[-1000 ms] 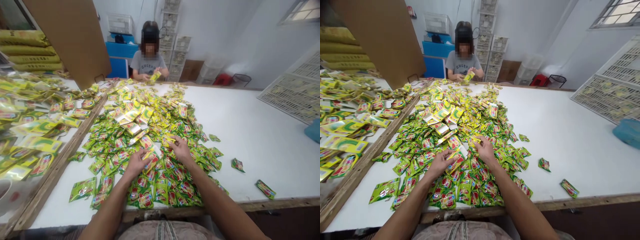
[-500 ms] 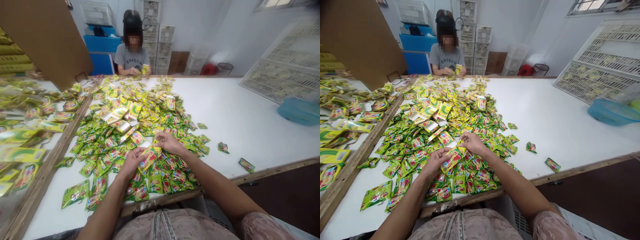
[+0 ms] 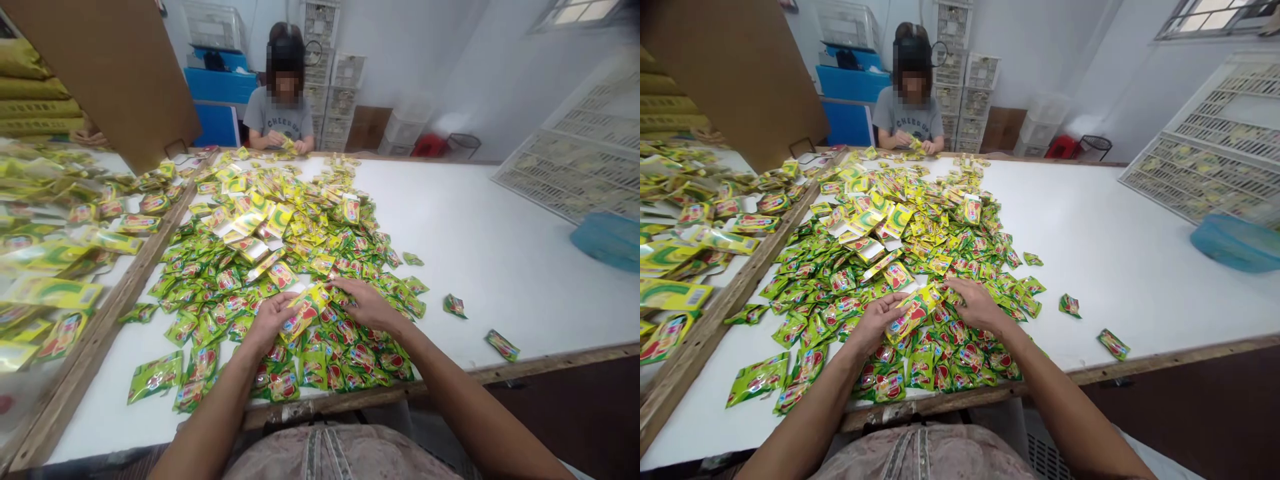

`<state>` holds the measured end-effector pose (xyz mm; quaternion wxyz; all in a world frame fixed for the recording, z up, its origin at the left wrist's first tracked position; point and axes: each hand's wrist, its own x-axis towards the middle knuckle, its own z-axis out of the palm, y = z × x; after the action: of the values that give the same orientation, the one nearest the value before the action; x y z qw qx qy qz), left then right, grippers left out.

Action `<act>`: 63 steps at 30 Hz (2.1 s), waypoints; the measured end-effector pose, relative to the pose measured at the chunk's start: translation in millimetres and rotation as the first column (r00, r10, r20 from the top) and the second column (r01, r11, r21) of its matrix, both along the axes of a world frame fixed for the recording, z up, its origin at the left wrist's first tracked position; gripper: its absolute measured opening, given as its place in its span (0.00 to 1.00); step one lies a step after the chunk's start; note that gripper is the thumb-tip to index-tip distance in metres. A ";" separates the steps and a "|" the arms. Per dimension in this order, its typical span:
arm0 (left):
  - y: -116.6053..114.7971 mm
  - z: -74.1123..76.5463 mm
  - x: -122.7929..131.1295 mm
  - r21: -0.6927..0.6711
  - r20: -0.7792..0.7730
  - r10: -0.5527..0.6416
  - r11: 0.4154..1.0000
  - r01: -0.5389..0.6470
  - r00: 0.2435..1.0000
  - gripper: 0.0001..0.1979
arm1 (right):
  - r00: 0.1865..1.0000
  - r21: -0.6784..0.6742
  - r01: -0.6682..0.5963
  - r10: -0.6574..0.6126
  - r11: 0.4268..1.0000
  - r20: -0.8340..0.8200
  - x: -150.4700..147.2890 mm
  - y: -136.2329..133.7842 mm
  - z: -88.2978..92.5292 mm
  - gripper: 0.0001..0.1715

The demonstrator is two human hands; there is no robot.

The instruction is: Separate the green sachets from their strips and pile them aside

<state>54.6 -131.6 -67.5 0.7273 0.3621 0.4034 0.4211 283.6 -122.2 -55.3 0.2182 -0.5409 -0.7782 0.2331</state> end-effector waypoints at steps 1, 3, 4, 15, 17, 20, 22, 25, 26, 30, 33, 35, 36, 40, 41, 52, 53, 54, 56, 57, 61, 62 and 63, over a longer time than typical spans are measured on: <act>0.3 -0.5 0.1 0.000 -0.003 -0.002 1.000 0.002 1.000 0.19 | 0.995 0.020 -0.058 0.056 0.998 0.085 4.4 -0.6 -5.9 0.29; 0.4 -1.6 -0.2 0.004 -0.013 -0.006 1.000 0.006 1.000 0.19 | 0.984 0.044 -0.100 0.093 0.994 0.154 8.5 -0.4 -16.5 0.26; 0.2 -2.1 -0.6 0.008 -0.017 -0.007 1.000 0.007 1.000 0.18 | 0.987 0.062 -0.077 0.067 0.995 0.147 8.7 0.3 -20.2 0.22; 2.1 -6.5 -6.1 0.007 -0.068 0.060 0.998 -0.060 0.996 0.21 | 0.975 0.205 0.187 -0.207 0.961 0.084 6.1 -0.3 -31.1 0.16; 2.0 -6.4 -6.6 0.014 -0.074 0.064 0.998 -0.063 0.995 0.21 | 0.973 0.209 0.175 -0.201 0.962 0.110 3.5 -1.3 -32.8 0.14; 1.4 -5.3 -7.2 0.017 -0.075 0.078 0.997 -0.076 0.994 0.21 | 0.975 0.164 0.219 -0.224 0.962 0.014 -1.5 -2.2 -29.1 0.08; 1.1 -4.2 -7.1 0.007 -0.062 0.074 0.997 -0.073 0.995 0.22 | 0.942 0.074 0.314 -0.301 0.947 -0.145 -3.0 -2.5 -21.7 0.11; 1.0 -2.7 -6.2 0.001 -0.052 0.070 0.998 -0.070 0.996 0.22 | 0.879 -0.085 0.309 -0.319 0.947 -0.355 -2.6 -2.0 -4.6 0.16; 0.9 -2.3 -5.8 0.006 -0.054 0.069 0.998 -0.069 0.996 0.22 | 0.870 -0.131 0.252 -0.284 0.959 -0.403 -2.9 -1.7 1.7 0.18; -0.4 -0.8 -5.4 0.049 -0.051 0.012 0.999 -0.010 0.999 0.20 | 0.876 -0.292 -0.053 -0.095 0.955 -0.473 -9.7 0.5 21.3 0.22; -1.5 -0.2 -7.0 0.072 -0.067 -0.016 0.997 0.021 0.998 0.18 | 0.910 -0.315 -0.146 0.002 0.938 -0.415 -16.8 4.0 28.8 0.19; -1.7 -1.1 -8.3 0.093 -0.103 -0.027 0.995 0.037 0.994 0.18 | 0.953 -0.297 -0.153 0.061 0.943 -0.297 -19.9 7.1 33.7 0.15; -1.6 -2.1 -9.0 0.104 -0.122 -0.035 0.993 0.047 0.992 0.19 | 0.971 -0.284 -0.155 0.093 0.946 -0.219 -21.1 8.8 36.7 0.13; -0.3 -7.0 -11.2 0.112 -0.173 -0.052 0.991 0.072 0.984 0.19 | 0.977 -0.243 -0.179 0.202 0.953 0.069 -25.7 15.6 48.6 0.12; 0.0 -7.3 -11.8 0.109 -0.182 -0.049 0.992 0.069 0.982 0.20 | 0.970 -0.235 -0.184 0.215 0.954 0.115 -27.0 17.2 50.4 0.13; -0.8 6.4 -12.8 0.051 -0.033 -0.028 0.998 0.029 0.999 0.20 | 0.976 -0.221 -0.207 0.216 0.953 0.018 -34.0 17.7 51.4 0.14; -1.0 5.5 -11.9 0.048 -0.025 -0.022 0.999 0.023 0.999 0.20 | 0.980 -0.218 -0.197 0.200 0.956 -0.005 -36.9 16.3 49.8 0.14; -1.1 4.3 -10.8 0.047 -0.023 -0.019 0.999 0.020 1.000 0.20 | 0.983 -0.211 -0.181 0.177 0.961 -0.036 -40.1 15.0 47.3 0.15; -1.3 1.9 -8.4 0.054 -0.030 -0.017 0.998 0.018 0.999 0.20 | 0.983 -0.199 -0.160 0.136 0.967 -0.126 -46.6 12.6 40.1 0.16; -1.3 1.0 -7.2 0.055 -0.034 -0.010 0.998 0.012 0.999 0.20 | 0.976 -0.193 -0.150 0.115 0.970 -0.183 -49.2 11.7 36.0 0.15; -0.8 0.4 -3.8 0.002 -0.007 0.062 0.998 -0.062 0.998 0.23 | 0.918 -0.123 0.040 -0.085 0.992 -0.388 -52.9 7.7 25.2 0.16; -0.7 0.8 -3.3 -0.018 0.011 0.076 0.997 -0.076 0.997 0.23 | 0.895 -0.117 0.100 -0.141 0.988 -0.424 -53.0 6.0 24.7 0.18; -0.7 1.3 -2.9 -0.031 0.027 0.087 0.996 -0.086 0.996 0.24 | 0.875 -0.120 0.144 -0.184 0.982 -0.448 -53.4 3.8 24.9 0.19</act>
<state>51.7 -132.3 -66.2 0.7192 0.3274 0.4146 0.4513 230.1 -118.4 -30.5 0.3912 -0.5435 -0.6459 0.3665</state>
